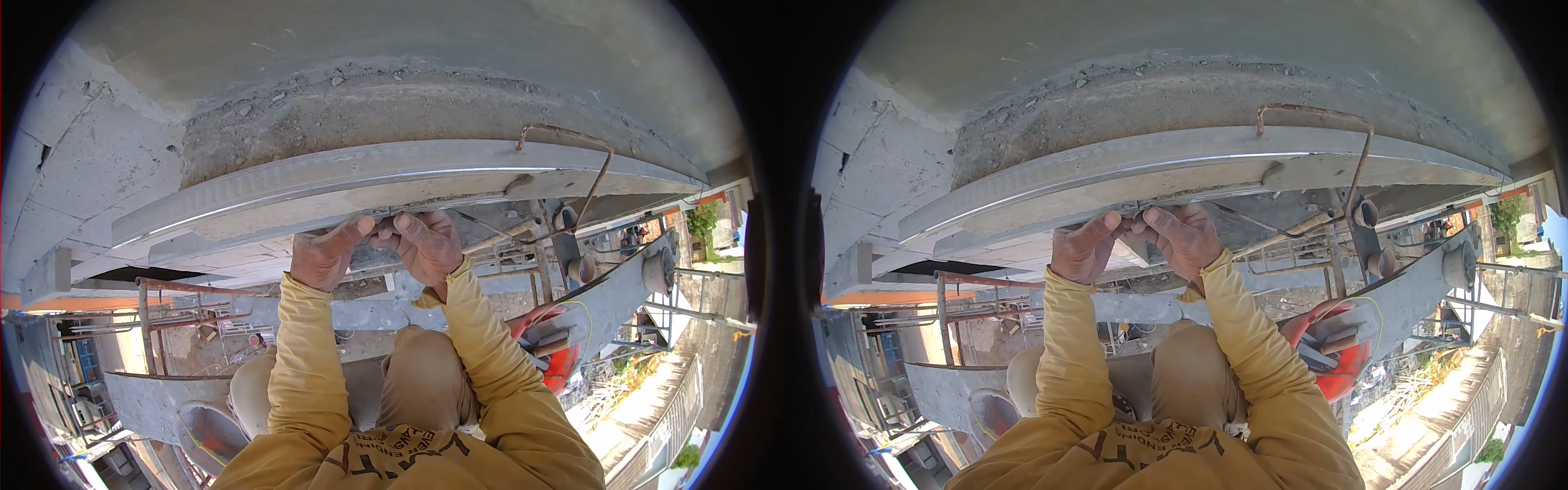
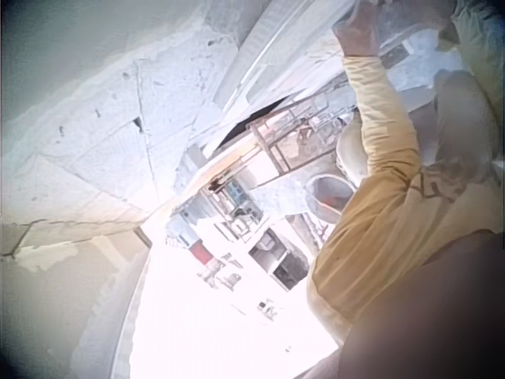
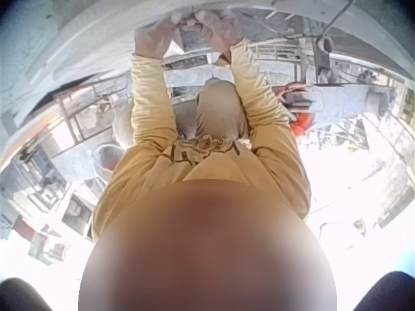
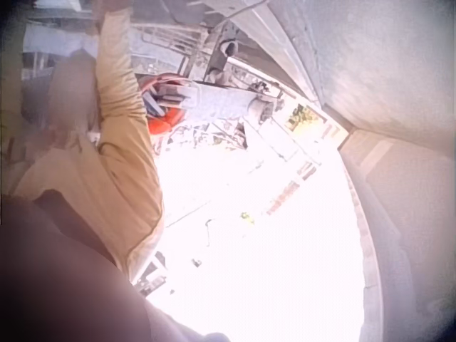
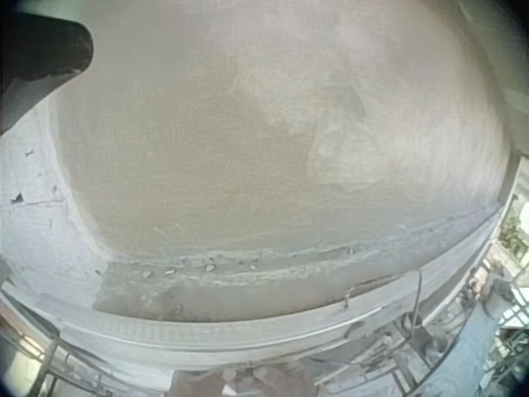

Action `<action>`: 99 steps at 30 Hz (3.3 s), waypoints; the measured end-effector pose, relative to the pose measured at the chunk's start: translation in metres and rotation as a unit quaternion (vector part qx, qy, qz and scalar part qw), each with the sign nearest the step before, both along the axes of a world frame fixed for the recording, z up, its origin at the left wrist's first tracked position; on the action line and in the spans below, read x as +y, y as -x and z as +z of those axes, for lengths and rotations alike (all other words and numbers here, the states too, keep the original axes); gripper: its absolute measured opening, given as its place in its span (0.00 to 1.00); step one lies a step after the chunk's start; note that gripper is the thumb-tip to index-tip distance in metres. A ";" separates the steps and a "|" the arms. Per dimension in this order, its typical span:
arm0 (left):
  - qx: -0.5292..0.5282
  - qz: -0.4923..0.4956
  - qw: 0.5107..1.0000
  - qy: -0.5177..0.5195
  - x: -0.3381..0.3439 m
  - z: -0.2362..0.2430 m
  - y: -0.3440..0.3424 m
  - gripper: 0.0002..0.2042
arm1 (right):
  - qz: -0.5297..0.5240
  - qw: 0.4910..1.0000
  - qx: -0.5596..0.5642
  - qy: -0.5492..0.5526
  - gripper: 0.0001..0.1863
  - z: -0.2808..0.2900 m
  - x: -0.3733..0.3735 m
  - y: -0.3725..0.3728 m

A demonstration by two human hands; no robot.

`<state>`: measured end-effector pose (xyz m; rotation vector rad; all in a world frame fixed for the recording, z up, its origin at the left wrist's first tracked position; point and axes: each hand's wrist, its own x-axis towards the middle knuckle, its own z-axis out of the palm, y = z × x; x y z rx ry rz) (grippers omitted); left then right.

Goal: Measure and fit metal trim pieces onto a concrete structure on a construction site.

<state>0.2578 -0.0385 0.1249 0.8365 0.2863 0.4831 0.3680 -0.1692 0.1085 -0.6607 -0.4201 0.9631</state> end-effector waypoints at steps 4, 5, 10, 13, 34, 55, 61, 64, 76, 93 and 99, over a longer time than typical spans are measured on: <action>-0.026 -0.006 1.000 0.003 -0.002 0.000 -0.004 0.16 | -0.011 1.000 0.013 0.002 0.12 -0.002 0.001 -0.001; -0.032 -0.006 0.999 0.002 -0.001 0.000 -0.005 0.17 | -0.004 1.000 0.020 -0.006 0.11 0.000 0.001 -0.001; -0.043 -0.007 0.999 -0.008 -0.002 0.000 -0.008 0.16 | 0.015 0.999 0.018 -0.027 0.12 -0.011 0.001 -0.007; -0.046 -0.004 0.999 -0.016 -0.002 -0.001 -0.008 0.17 | 0.020 1.000 0.003 -0.012 0.14 -0.012 0.000 -0.008; -0.054 -0.063 0.996 0.021 0.018 -0.012 -0.009 0.17 | 0.055 0.997 -0.051 -0.018 0.18 -0.014 0.002 -0.011; -0.099 -0.087 0.991 0.028 0.013 -0.011 -0.014 0.18 | 0.013 0.994 -0.103 0.014 0.16 -0.011 0.005 -0.011; -0.087 -0.053 0.994 0.035 0.007 -0.009 -0.014 0.20 | -0.011 0.986 -0.158 0.049 0.16 -0.021 0.009 -0.011; -0.085 -0.032 0.995 0.038 0.003 -0.007 -0.012 0.21 | -0.044 0.992 -0.119 -0.015 0.16 -0.011 0.013 -0.005; -0.092 -0.023 0.995 0.025 0.000 -0.006 -0.012 0.20 | -0.104 0.988 -0.112 -0.013 0.21 -0.012 0.017 0.005; -0.052 -0.037 0.994 -0.088 0.032 -0.028 -0.001 0.28 | -0.152 0.928 -0.325 0.105 0.32 0.003 0.017 0.005; -0.115 -0.082 0.990 -0.027 0.027 -0.034 -0.018 0.30 | 0.029 0.844 -0.421 0.331 0.27 0.004 -0.071 0.007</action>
